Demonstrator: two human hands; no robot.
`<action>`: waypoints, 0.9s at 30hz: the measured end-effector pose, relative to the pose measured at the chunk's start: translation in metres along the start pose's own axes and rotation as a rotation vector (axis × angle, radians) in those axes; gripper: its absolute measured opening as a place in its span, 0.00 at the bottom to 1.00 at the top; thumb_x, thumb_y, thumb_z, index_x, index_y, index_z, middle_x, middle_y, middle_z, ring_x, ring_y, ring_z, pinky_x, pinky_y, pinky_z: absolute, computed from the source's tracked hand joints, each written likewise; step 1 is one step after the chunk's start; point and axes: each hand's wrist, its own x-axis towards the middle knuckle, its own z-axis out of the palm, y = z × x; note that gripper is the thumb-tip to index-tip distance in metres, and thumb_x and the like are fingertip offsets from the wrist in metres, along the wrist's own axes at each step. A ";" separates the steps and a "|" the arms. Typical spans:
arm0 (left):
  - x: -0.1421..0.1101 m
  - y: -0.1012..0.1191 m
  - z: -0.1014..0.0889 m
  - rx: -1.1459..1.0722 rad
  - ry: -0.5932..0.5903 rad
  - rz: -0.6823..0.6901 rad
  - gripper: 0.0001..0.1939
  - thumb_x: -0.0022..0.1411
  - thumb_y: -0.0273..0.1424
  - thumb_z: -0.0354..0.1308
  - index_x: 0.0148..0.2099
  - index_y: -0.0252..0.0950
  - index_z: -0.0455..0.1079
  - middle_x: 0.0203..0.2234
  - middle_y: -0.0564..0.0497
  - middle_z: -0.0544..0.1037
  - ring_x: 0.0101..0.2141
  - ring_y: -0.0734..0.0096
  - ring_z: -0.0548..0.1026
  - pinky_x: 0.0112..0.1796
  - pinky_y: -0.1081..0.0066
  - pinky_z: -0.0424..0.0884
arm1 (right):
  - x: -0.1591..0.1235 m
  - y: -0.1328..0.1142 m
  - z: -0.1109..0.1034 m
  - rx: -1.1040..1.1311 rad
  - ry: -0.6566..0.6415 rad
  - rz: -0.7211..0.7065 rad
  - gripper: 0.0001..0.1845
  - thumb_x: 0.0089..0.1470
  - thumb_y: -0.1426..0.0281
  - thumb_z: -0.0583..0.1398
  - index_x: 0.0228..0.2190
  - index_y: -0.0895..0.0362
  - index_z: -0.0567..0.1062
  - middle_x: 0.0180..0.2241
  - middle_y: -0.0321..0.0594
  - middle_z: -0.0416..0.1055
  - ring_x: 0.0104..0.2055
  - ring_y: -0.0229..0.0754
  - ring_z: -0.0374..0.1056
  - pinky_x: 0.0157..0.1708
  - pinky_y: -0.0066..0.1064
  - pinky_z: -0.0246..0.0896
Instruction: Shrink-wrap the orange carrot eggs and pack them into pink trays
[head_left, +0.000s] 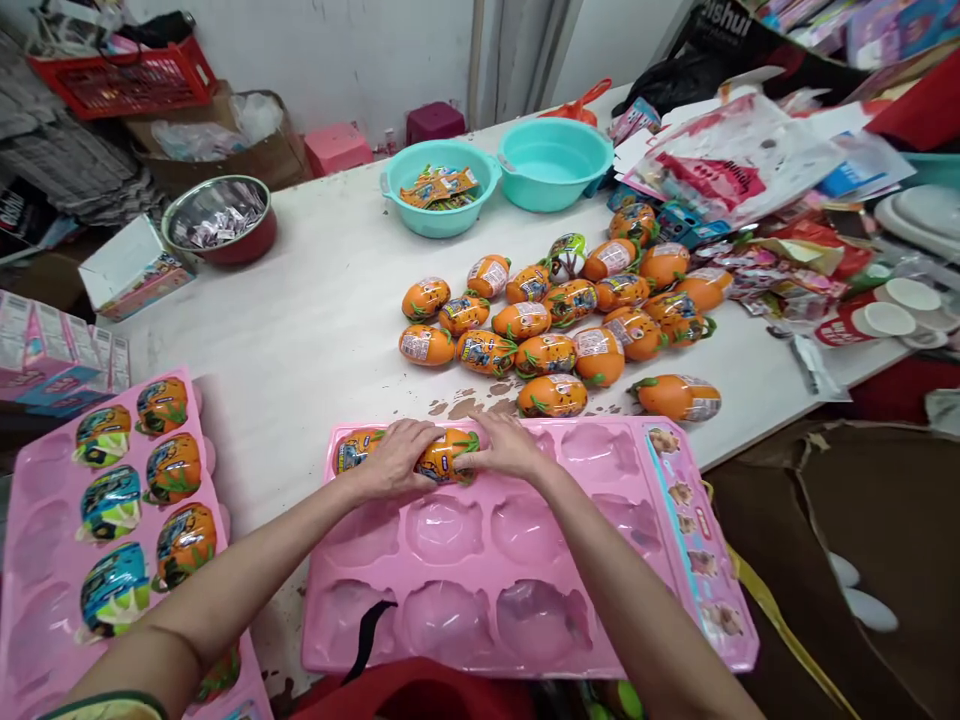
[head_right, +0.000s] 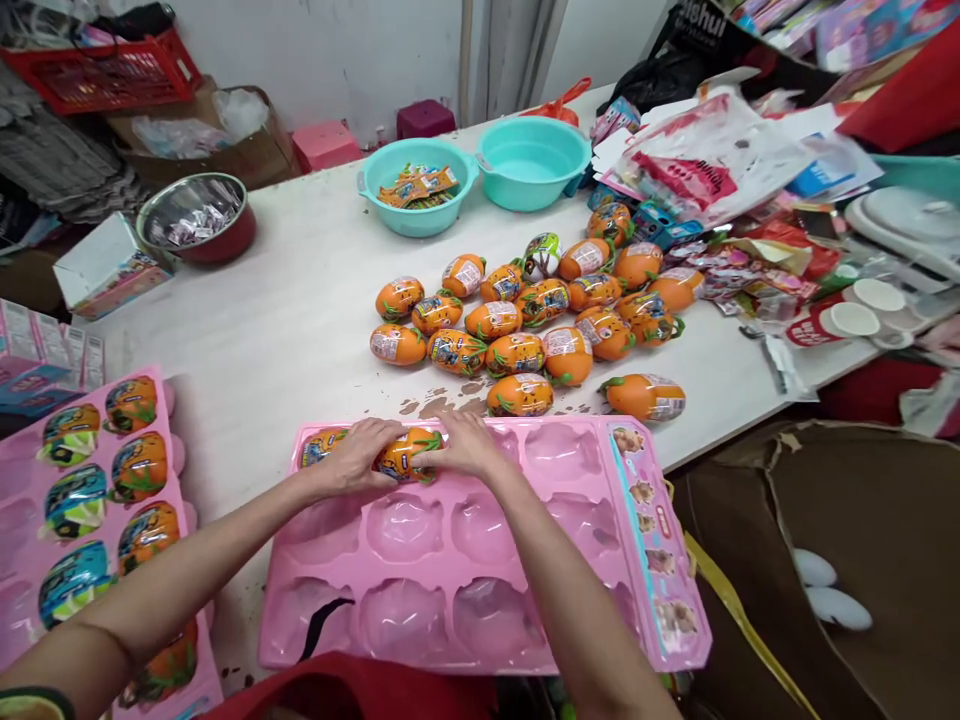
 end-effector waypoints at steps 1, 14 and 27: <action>0.002 0.000 -0.005 0.009 -0.047 0.013 0.36 0.54 0.40 0.67 0.63 0.42 0.62 0.56 0.42 0.71 0.54 0.50 0.67 0.56 0.56 0.60 | 0.007 0.002 -0.006 -0.042 -0.087 0.019 0.51 0.35 0.41 0.69 0.57 0.55 0.69 0.57 0.52 0.68 0.60 0.63 0.60 0.59 0.51 0.53; 0.021 -0.017 -0.026 -0.121 -0.393 -0.322 0.47 0.55 0.58 0.59 0.70 0.43 0.53 0.67 0.37 0.60 0.65 0.38 0.57 0.62 0.44 0.50 | 0.030 0.000 -0.001 0.023 -0.185 0.140 0.33 0.30 0.64 0.76 0.40 0.56 0.73 0.39 0.40 0.75 0.40 0.47 0.70 0.34 0.30 0.59; 0.013 -0.015 -0.018 0.145 -0.302 -0.346 0.25 0.50 0.41 0.69 0.48 0.39 0.69 0.43 0.39 0.76 0.50 0.41 0.71 0.50 0.52 0.64 | 0.011 0.000 0.010 -0.022 -0.073 0.001 0.33 0.28 0.56 0.76 0.36 0.56 0.74 0.37 0.39 0.74 0.41 0.49 0.68 0.35 0.32 0.56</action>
